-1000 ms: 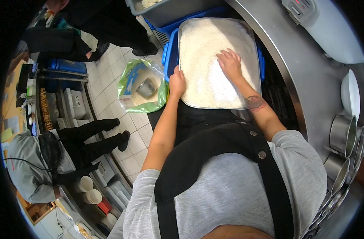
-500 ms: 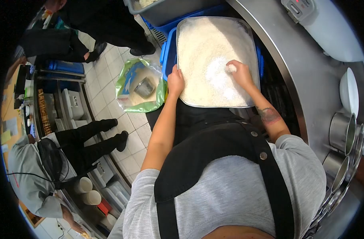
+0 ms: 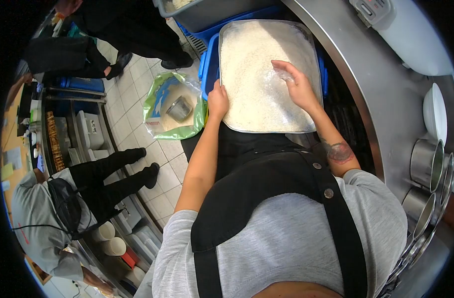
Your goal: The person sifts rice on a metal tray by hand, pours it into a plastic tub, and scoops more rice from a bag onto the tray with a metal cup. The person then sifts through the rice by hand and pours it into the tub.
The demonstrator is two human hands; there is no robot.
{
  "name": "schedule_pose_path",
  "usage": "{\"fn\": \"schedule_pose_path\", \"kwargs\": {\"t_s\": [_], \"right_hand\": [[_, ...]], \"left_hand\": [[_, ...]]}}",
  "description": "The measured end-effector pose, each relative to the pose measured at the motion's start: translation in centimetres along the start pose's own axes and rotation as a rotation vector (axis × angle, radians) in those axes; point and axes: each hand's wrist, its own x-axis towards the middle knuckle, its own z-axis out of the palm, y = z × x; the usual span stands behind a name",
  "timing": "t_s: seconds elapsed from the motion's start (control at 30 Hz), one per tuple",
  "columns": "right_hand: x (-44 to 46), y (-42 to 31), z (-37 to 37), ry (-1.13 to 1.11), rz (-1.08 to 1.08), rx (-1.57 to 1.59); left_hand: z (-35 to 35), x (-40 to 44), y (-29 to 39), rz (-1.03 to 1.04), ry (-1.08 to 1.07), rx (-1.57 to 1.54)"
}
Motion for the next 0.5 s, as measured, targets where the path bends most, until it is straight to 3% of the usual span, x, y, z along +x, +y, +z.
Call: {"fn": "schedule_pose_path", "kwargs": {"t_s": [0.17,0.27,0.37,0.5], "right_hand": [[-0.5,0.7,0.5,-0.020,-0.122,-0.350],[-1.1,1.7,1.2,-0.027,-0.175,-0.432],[-1.5,3.3,2.0,-0.076,-0.057,-0.465],[-2.9,5.0,4.6,-0.122,-0.138,-0.518]], "left_hand": [[0.1,0.0,-0.2,0.000,-0.008,-0.009],[0.4,0.0,-0.5,0.021,-0.004,-0.005],[0.4,0.0,-0.6,0.025,-0.003,-0.010],[0.3,0.0,-0.4,0.032,0.002,-0.012]]}}
